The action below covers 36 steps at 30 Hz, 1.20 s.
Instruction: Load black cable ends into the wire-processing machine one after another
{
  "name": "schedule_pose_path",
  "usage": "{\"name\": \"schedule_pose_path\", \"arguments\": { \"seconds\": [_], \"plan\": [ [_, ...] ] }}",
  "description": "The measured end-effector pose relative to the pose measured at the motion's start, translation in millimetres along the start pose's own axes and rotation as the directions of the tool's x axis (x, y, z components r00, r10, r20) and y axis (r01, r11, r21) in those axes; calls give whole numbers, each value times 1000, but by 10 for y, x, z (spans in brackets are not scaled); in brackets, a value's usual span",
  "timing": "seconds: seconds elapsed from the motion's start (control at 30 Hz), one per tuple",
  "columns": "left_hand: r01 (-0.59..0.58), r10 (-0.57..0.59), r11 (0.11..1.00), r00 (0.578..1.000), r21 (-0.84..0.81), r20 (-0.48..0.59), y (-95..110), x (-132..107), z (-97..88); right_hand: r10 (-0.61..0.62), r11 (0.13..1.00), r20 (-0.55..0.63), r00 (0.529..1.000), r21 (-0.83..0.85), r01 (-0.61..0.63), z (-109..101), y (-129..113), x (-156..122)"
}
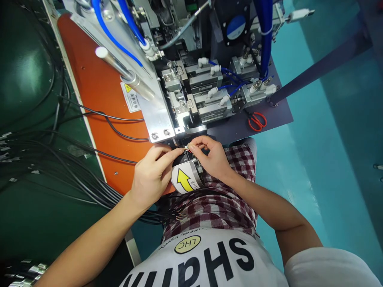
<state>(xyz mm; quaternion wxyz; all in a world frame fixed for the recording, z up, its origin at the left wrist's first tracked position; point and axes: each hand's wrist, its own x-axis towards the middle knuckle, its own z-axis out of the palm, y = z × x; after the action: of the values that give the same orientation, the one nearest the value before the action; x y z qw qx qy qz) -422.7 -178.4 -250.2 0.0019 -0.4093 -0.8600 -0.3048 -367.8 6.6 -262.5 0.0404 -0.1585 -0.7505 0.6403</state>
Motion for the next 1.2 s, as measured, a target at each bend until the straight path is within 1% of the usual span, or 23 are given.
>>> {"name": "schedule_pose_path", "arguments": {
  "seconds": [0.17,0.37,0.6,0.83,1.0,1.2],
  "plan": [
    [-10,10,1000,1000,9,-2,4,6,-4,35,999,21,999,23,-36,-30,7,3],
    [-10,10,1000,1000,19,-7,4,2,-1,106,993,36,994,49,-108,-42,4,-11],
    [-6,6,1000,1000,19,-8,4,6,2,53,998,43,998,42,-55,-46,-16,5],
    [-11,11,1000,1000,27,8,11,7,-7,62,997,16,998,38,-62,-32,-24,8],
    [-25,25,998,1000,54,6,11,9,-3,54,999,-15,998,5,-54,-13,-44,5],
    [-55,56,998,998,42,-12,14,25,1,29,998,-43,999,-50,-32,-8,-57,-15]
  ]
}}
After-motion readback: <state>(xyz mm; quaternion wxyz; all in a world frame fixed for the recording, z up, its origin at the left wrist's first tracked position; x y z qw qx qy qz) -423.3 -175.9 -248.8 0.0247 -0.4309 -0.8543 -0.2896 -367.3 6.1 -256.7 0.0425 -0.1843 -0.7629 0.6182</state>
